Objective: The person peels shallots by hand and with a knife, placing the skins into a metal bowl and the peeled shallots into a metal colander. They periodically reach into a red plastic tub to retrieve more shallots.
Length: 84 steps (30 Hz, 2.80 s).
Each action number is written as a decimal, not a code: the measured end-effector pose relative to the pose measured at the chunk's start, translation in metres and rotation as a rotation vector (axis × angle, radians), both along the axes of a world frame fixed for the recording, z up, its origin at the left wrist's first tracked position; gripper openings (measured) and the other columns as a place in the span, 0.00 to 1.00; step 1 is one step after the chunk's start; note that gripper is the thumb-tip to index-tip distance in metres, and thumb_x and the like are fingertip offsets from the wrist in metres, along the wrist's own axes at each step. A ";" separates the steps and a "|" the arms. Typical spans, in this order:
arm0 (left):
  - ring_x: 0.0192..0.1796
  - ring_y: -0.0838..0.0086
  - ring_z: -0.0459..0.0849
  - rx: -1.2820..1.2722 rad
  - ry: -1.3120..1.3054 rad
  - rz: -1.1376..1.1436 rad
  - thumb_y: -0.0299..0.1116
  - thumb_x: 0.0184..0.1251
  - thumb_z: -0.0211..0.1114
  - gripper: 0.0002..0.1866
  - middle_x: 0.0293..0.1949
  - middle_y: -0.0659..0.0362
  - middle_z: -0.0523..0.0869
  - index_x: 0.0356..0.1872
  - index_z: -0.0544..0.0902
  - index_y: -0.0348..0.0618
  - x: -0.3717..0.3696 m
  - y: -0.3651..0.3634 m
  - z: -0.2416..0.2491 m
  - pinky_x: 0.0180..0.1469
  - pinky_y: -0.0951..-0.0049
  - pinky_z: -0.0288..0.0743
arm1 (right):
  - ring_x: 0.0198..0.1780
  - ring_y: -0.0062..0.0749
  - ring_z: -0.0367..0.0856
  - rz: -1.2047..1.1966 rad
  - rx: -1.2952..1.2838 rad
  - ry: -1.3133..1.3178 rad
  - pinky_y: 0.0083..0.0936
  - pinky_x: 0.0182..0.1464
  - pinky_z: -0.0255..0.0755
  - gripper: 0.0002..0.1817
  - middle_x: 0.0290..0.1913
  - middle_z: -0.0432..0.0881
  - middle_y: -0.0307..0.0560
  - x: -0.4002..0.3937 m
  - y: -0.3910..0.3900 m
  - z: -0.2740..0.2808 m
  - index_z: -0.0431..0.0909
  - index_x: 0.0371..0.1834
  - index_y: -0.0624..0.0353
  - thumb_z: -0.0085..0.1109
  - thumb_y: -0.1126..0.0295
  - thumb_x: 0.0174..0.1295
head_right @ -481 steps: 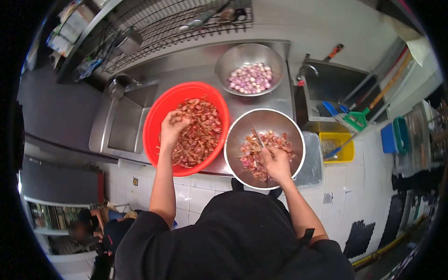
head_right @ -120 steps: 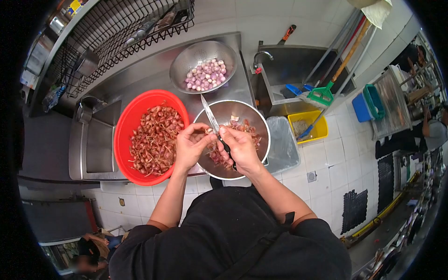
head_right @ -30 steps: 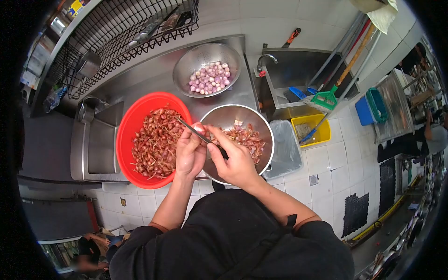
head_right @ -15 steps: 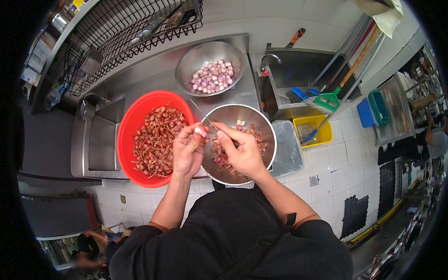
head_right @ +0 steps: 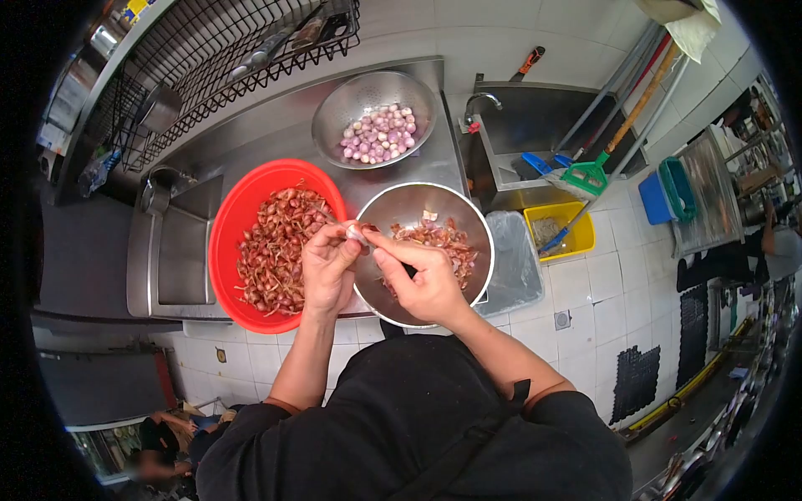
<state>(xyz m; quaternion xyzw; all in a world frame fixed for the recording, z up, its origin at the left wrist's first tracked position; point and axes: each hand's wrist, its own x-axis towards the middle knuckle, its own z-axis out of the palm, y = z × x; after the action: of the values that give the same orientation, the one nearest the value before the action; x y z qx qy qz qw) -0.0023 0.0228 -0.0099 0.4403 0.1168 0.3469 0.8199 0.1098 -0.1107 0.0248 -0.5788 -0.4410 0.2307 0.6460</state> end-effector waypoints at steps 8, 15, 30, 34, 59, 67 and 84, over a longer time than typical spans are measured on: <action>0.47 0.76 0.86 -0.005 0.028 -0.039 0.19 0.64 0.69 0.13 0.45 0.55 0.87 0.50 0.81 0.34 -0.003 -0.006 0.003 0.53 0.75 0.80 | 0.38 0.11 0.73 -0.046 -0.035 0.106 0.16 0.44 0.72 0.17 0.39 0.83 0.36 0.007 -0.010 0.005 0.79 0.61 0.66 0.55 0.74 0.71; 0.47 0.75 0.86 0.052 0.023 0.021 0.17 0.63 0.70 0.13 0.45 0.55 0.87 0.48 0.81 0.34 -0.001 -0.009 0.005 0.53 0.75 0.80 | 0.60 0.41 0.83 -0.018 0.046 -0.049 0.29 0.62 0.72 0.20 0.56 0.84 0.60 -0.008 -0.009 0.004 0.77 0.62 0.66 0.58 0.76 0.68; 0.53 0.71 0.83 -0.178 -0.009 -0.225 0.30 0.74 0.61 0.16 0.53 0.54 0.84 0.59 0.78 0.34 -0.004 -0.005 0.009 0.57 0.69 0.77 | 0.45 0.15 0.79 0.068 -0.121 0.337 0.15 0.48 0.73 0.17 0.50 0.87 0.43 0.002 -0.011 0.004 0.79 0.62 0.65 0.55 0.72 0.73; 0.53 0.70 0.84 -0.085 -0.029 -0.169 0.29 0.74 0.62 0.16 0.53 0.53 0.84 0.59 0.78 0.34 -0.001 -0.002 -0.001 0.56 0.69 0.79 | 0.45 0.15 0.80 0.042 -0.057 0.259 0.15 0.49 0.74 0.17 0.49 0.87 0.43 -0.002 -0.007 -0.001 0.79 0.61 0.66 0.55 0.72 0.73; 0.49 0.73 0.85 -0.240 -0.081 -0.006 0.23 0.69 0.66 0.12 0.48 0.56 0.85 0.51 0.79 0.39 0.003 -0.026 0.002 0.54 0.72 0.78 | 0.52 0.40 0.87 -0.099 0.071 -0.177 0.29 0.56 0.76 0.19 0.53 0.85 0.60 -0.013 -0.007 -0.004 0.79 0.61 0.66 0.59 0.76 0.66; 0.45 0.74 0.84 -0.157 -0.035 -0.034 0.28 0.71 0.65 0.12 0.45 0.56 0.86 0.53 0.79 0.39 -0.002 -0.021 0.002 0.54 0.72 0.78 | 0.59 0.32 0.82 -0.073 0.038 0.053 0.25 0.62 0.71 0.18 0.57 0.84 0.56 0.003 -0.010 0.001 0.78 0.61 0.68 0.58 0.73 0.70; 0.46 0.75 0.86 -0.141 -0.042 0.045 0.19 0.64 0.69 0.12 0.43 0.55 0.87 0.47 0.79 0.37 -0.001 -0.017 0.006 0.51 0.75 0.80 | 0.46 0.24 0.83 -0.019 -0.034 0.074 0.24 0.50 0.76 0.17 0.48 0.88 0.54 -0.004 -0.013 0.009 0.79 0.61 0.65 0.58 0.73 0.70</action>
<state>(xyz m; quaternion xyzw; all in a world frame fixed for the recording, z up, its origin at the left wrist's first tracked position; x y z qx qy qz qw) -0.0036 0.0058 -0.0036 0.3714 0.1338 0.3654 0.8430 0.1060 -0.1238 0.0336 -0.5850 -0.4073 0.2531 0.6541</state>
